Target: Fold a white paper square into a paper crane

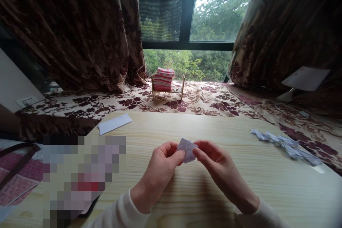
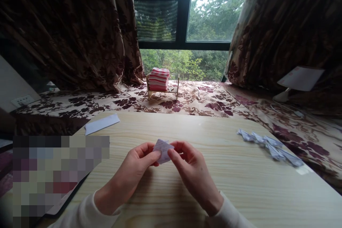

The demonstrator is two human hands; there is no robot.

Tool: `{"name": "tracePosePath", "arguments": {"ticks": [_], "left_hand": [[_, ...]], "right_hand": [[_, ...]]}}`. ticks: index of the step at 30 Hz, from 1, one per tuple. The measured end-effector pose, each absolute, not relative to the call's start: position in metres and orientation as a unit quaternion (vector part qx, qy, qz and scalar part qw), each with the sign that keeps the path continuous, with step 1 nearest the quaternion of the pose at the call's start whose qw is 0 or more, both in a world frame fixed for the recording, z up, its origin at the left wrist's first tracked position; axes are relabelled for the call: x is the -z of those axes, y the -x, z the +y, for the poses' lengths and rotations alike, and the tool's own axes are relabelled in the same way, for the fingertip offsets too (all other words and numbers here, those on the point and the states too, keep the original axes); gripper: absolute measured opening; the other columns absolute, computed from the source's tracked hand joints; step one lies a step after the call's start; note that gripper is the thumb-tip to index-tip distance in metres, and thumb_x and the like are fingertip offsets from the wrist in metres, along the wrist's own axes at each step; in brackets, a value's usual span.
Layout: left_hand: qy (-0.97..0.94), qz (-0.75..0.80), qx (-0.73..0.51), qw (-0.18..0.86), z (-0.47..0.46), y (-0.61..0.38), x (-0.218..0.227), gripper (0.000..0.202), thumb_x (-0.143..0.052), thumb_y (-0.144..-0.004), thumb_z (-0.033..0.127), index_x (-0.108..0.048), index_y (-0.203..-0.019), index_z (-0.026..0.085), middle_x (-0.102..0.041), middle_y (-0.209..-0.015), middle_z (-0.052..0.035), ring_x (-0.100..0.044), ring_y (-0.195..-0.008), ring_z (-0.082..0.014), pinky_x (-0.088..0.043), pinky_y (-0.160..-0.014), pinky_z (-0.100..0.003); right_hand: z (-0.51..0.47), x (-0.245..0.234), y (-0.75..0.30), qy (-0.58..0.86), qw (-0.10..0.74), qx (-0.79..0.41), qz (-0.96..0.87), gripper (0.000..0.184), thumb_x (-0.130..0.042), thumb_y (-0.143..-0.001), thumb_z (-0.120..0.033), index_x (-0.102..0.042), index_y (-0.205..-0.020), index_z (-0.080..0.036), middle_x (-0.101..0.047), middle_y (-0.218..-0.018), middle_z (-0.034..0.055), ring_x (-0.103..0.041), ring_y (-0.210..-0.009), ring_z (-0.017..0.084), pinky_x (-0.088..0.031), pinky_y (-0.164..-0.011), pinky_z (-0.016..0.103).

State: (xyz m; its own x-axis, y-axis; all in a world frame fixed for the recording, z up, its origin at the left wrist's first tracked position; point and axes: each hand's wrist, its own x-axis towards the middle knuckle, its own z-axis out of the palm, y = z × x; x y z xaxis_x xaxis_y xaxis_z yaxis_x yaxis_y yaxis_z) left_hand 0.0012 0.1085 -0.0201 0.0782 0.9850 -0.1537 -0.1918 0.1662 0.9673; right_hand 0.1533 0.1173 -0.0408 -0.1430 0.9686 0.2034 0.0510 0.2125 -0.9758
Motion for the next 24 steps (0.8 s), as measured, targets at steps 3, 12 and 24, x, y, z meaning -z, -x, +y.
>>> {"name": "tracePosePath", "arguments": {"ticks": [3,12,24], "left_hand": [[-0.440,0.433,-0.482,0.621,0.1062,-0.0017,0.0171,0.021,-0.069,-0.071,0.030,-0.072,-0.081,0.012,-0.070,-0.076,-0.0044,-0.059,-0.074,-0.0153,-0.044,-0.073,-0.026],[-0.469,0.412,-0.481,0.616,0.1031,-0.0049,0.0154,0.022,-0.064,-0.078,0.030,-0.076,-0.084,0.013,-0.071,-0.075,-0.0046,-0.060,-0.075,-0.0179,-0.045,-0.077,-0.029],[-0.479,0.433,-0.474,0.598,0.1025,-0.0021,0.0153,0.024,-0.056,-0.078,0.030,-0.067,-0.063,0.013,-0.054,-0.059,0.0002,-0.043,-0.063,-0.0125,-0.035,-0.061,-0.024]], "right_hand": [[0.1164,0.0448,-0.1541,0.420,0.519,-0.421,-0.614,0.019,-0.064,-0.083,-0.037,-0.065,-0.086,-0.019,-0.068,-0.080,0.0042,-0.063,-0.073,0.017,-0.053,-0.068,0.029],[0.1121,0.0379,-0.1528,0.367,0.553,-0.214,-0.716,0.009,-0.059,-0.085,-0.014,-0.063,-0.087,-0.021,-0.060,-0.079,0.0022,-0.058,-0.072,0.015,-0.049,-0.063,0.027],[0.1120,0.0378,-0.1546,0.347,0.514,-0.125,-0.774,0.020,-0.056,-0.086,-0.007,-0.063,-0.096,-0.023,-0.061,-0.082,0.0031,-0.057,-0.076,0.016,-0.049,-0.065,0.028]]}}
